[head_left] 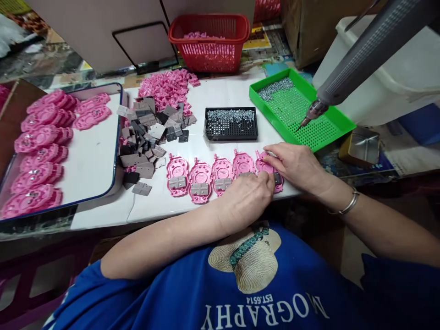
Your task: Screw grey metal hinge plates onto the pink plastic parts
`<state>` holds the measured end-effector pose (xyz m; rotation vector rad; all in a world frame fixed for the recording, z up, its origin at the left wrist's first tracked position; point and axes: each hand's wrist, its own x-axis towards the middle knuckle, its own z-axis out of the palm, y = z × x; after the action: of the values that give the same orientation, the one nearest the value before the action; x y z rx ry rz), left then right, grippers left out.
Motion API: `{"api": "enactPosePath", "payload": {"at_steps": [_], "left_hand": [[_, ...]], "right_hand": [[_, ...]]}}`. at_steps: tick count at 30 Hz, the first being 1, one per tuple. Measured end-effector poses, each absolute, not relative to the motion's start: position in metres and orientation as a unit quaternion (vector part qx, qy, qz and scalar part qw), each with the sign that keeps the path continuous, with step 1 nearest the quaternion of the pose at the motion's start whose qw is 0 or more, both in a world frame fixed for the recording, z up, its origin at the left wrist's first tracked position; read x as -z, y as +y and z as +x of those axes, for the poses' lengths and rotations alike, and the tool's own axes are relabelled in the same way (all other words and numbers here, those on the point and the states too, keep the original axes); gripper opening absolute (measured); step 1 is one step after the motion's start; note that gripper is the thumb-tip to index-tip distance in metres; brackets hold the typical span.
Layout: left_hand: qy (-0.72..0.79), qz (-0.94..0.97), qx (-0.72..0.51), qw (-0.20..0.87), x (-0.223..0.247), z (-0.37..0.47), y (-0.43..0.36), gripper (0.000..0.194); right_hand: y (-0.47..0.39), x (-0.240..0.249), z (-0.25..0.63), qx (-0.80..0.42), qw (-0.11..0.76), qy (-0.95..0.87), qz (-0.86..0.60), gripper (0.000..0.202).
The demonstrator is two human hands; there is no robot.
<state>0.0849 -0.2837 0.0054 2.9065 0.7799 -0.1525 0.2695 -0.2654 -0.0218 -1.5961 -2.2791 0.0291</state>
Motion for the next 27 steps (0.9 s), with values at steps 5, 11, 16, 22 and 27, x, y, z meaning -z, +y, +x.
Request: {"api": "enactPosePath", "payload": {"at_steps": [5,11,16,22,27], "left_hand": [[0.294,0.892,-0.121,0.320,-0.015,0.067,-0.269,0.034],[0.352,0.533,-0.300,0.708,-0.004,0.048,-0.255,0.037],[0.350,0.459,-0.330,0.747,0.001,0.047,-0.255,0.040],[0.344,0.454,-0.342,0.747,0.001,0.044,-0.255,0.042],[0.327,0.489,-0.331,0.737,0.001,0.041,-0.257,0.034]], "right_hand": [[-0.277,-0.009,0.264,-0.053,0.343,-0.757,-0.554,0.025],[-0.288,-0.014,0.247,-0.133,0.380,-0.762,-0.508,0.020],[-0.285,-0.003,0.234,-0.018,0.361,-0.827,-0.432,0.024],[-0.280,0.000,0.231,0.061,0.345,-0.847,-0.399,0.017],[-0.279,-0.006,0.230,-0.038,0.368,-0.828,-0.422,0.013]]}}
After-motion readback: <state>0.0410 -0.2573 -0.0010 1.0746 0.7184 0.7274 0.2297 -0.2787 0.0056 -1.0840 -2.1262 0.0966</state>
